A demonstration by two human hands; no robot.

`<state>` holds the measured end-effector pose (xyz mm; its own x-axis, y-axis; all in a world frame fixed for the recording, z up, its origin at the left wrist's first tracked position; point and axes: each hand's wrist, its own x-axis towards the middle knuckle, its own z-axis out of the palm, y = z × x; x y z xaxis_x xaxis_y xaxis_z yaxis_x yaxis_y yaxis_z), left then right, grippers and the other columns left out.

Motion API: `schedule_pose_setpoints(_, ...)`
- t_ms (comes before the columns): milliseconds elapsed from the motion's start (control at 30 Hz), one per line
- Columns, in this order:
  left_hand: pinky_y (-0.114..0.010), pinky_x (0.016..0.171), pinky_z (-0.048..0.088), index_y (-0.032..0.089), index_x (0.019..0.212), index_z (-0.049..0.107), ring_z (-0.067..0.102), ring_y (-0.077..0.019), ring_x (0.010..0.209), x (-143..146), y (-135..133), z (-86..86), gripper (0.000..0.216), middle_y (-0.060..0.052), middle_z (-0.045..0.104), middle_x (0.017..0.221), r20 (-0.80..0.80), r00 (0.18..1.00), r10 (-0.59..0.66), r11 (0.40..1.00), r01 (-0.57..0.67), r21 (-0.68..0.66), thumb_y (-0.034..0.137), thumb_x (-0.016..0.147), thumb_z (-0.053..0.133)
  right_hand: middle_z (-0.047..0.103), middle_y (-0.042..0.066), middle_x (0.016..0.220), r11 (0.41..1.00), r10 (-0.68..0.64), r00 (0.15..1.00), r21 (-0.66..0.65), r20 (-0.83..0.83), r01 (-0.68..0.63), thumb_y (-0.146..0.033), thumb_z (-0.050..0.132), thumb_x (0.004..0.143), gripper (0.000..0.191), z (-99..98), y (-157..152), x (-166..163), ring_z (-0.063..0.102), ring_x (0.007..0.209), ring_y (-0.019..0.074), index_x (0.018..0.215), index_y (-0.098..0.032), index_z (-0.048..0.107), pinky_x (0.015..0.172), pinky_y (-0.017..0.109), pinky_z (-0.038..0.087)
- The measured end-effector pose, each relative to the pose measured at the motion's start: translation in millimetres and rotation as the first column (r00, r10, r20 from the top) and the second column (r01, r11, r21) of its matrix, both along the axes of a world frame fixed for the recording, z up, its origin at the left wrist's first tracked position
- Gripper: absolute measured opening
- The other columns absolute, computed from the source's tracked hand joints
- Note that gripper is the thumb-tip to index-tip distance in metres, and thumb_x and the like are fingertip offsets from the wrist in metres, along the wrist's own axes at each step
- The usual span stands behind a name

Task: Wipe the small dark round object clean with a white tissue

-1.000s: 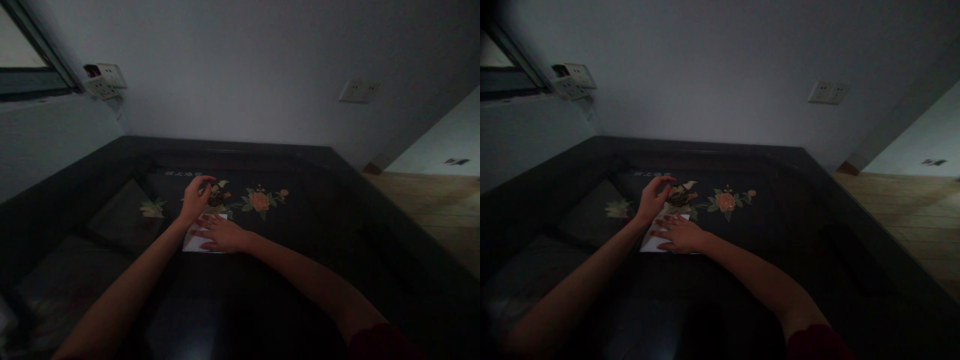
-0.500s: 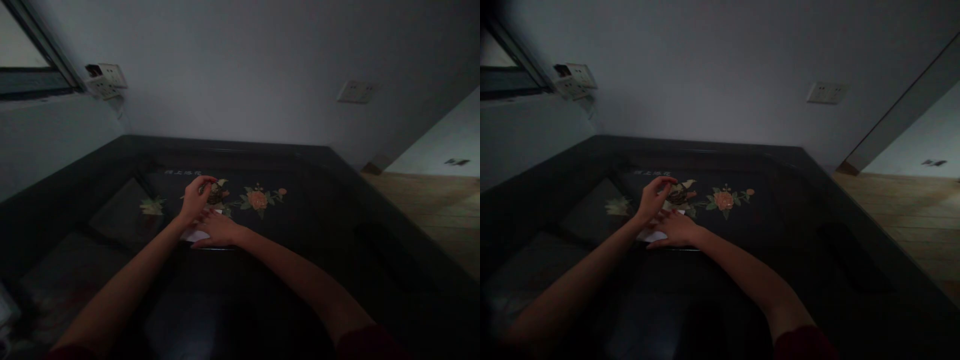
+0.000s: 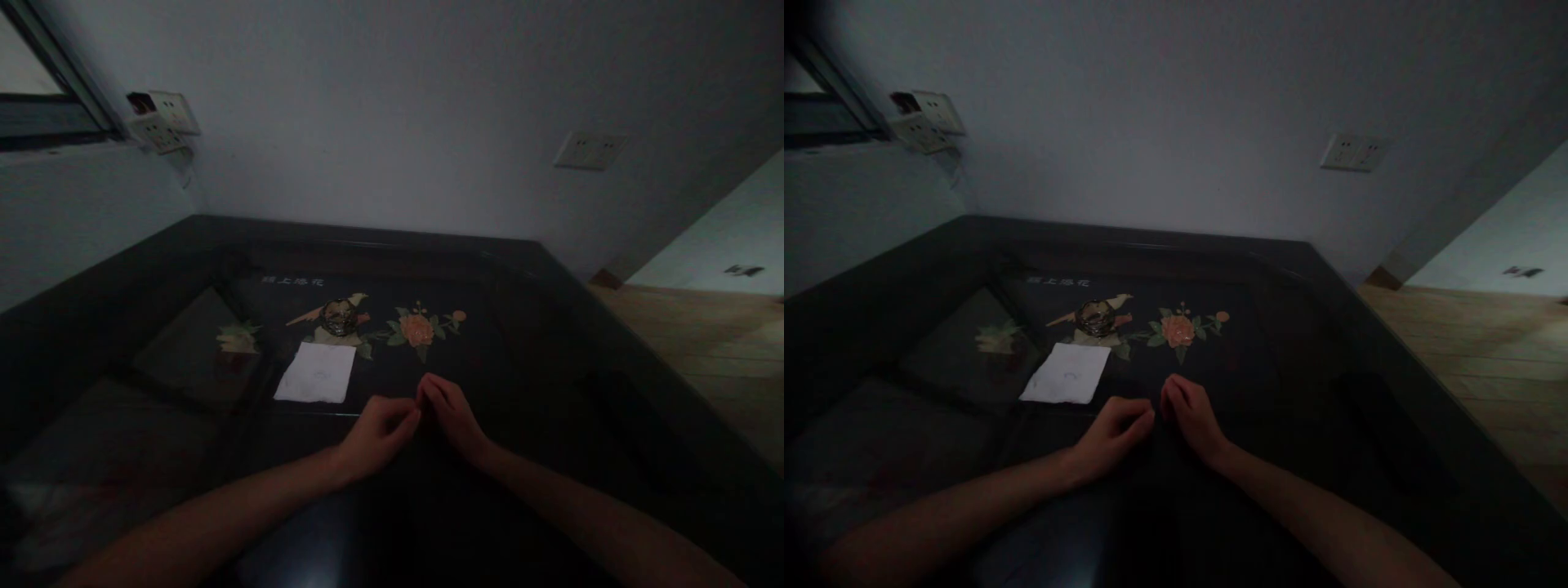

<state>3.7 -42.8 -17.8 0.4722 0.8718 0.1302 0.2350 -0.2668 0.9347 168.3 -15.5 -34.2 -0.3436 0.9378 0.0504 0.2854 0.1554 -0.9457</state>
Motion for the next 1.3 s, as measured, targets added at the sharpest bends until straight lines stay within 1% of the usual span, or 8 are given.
schedule_pose_setpoints(67,-0.022,0.046,0.023,0.018,0.058,0.038,0.029,-0.0079,0.049,1,-5,-10.6,0.043,0.005,0.033,0.053,0.019,1.000,0.003,0.990,-0.001,-0.140,0.044,0.091,0.038,0.045,-0.003,0.054,0.997,-0.037,0.997,-0.062,-0.064,0.033,-0.048,0.034,0.094,0.045,-1.9,-10,5,0.042,0.051,0.0109,0.063,-0.020,0.047,0.050,0.023,0.033)
schedule_pose_setpoints(100,-0.022,0.046,0.023,0.018,0.057,0.038,0.030,-0.0080,0.050,-1,-4,-13.6,0.044,0.005,0.034,0.053,0.027,1.000,-0.002,0.988,0.006,-0.157,0.047,0.091,0.038,0.044,-0.003,0.054,0.998,-0.019,0.997,-0.065,-0.070,0.014,-0.052,0.033,0.094,0.048,-3.0,-14,6,0.041,0.051,0.0109,0.061,-0.020,0.047,0.050,0.024,0.032)
schedule_pose_setpoints(267,-0.021,0.049,0.024,0.017,0.056,0.035,0.030,-0.0066,0.049,-11,7,-15.5,0.044,0.006,0.031,0.052,-0.049,0.990,-0.130,0.991,0.129,-0.023,0.043,0.092,0.039,0.038,-0.004,0.052,0.991,0.125,0.990,-0.028,-0.068,-0.127,-0.060,0.031,0.092,0.054,-6.9,-14,6,0.035,0.049,0.0103,0.057,-0.020,0.041,0.049,0.025,0.029)
schedule_pose_setpoints(433,-0.020,0.046,0.024,0.017,0.058,0.037,0.030,-0.0062,0.047,-11,8,-16.0,0.041,0.006,0.033,0.051,-0.051,0.968,-0.245,0.967,0.240,-0.082,0.040,0.092,0.039,0.038,-0.004,0.053,0.968,0.245,0.967,-0.036,-0.072,-0.248,-0.060,0.030,0.092,0.053,-6.3,-12,10,0.035,0.049,0.0099,0.057,-0.020,0.039,0.049,0.024,0.028)
schedule_pose_setpoints(600,-0.019,0.048,0.027,0.016,0.059,0.044,0.037,-0.0073,0.049,-10,9,-14.9,0.046,0.004,0.039,0.052,-0.041,0.976,-0.214,0.968,0.206,-0.145,0.046,0.093,0.037,0.040,-0.004,0.052,0.955,0.286,0.951,-0.043,-0.118,-0.293,-0.060,0.028,0.092,0.056,-4.3,-11,11,0.037,0.049,0.0099,0.057,-0.020,0.042,0.050,0.024,0.031)
schedule_pose_setpoints(800,-0.019,0.051,0.032,0.014,0.063,0.053,0.044,-0.0082,0.052,-9,10,-13.8,0.046,0.002,0.046,0.055,-0.044,0.974,-0.220,0.968,0.213,-0.132,0.045,0.093,0.037,0.041,-0.004,0.052,0.951,0.291,0.951,-0.074,-0.106,-0.299,-0.058,0.029,0.093,0.054,-1.6,-11,11,0.038,0.048,0.0097,0.057,-0.020,0.043,0.049,0.023,0.031)
schedule_pose_setpoints(933,-0.018,0.054,0.035,0.013,0.063,0.055,0.047,-0.0085,0.053,-9,11,-11.1,0.045,0.001,0.050,0.056,-0.054,0.974,-0.218,0.971,0.211,-0.117,0.042,0.094,0.037,0.042,-0.003,0.053,0.951,0.299,0.949,-0.050,-0.095,-0.305,-0.056,0.030,0.094,0.053,-0.9,-12,10,0.040,0.049,0.0097,0.058,-0.020,0.044,0.050,0.023,0.032)
schedule_pose_setpoints(1300,-0.018,0.053,0.035,0.013,0.065,0.057,0.047,-0.0084,0.053,-10,11,-14.3,0.047,0.001,0.050,0.056,-0.065,0.973,-0.221,0.970,0.213,-0.114,0.043,0.094,0.037,0.043,-0.003,0.055,0.947,0.320,0.946,-0.018,-0.046,-0.321,-0.053,0.029,0.095,0.051,-3.7,-11,10,0.041,0.051,0.0098,0.059,-0.020,0.044,0.050,0.023,0.032)
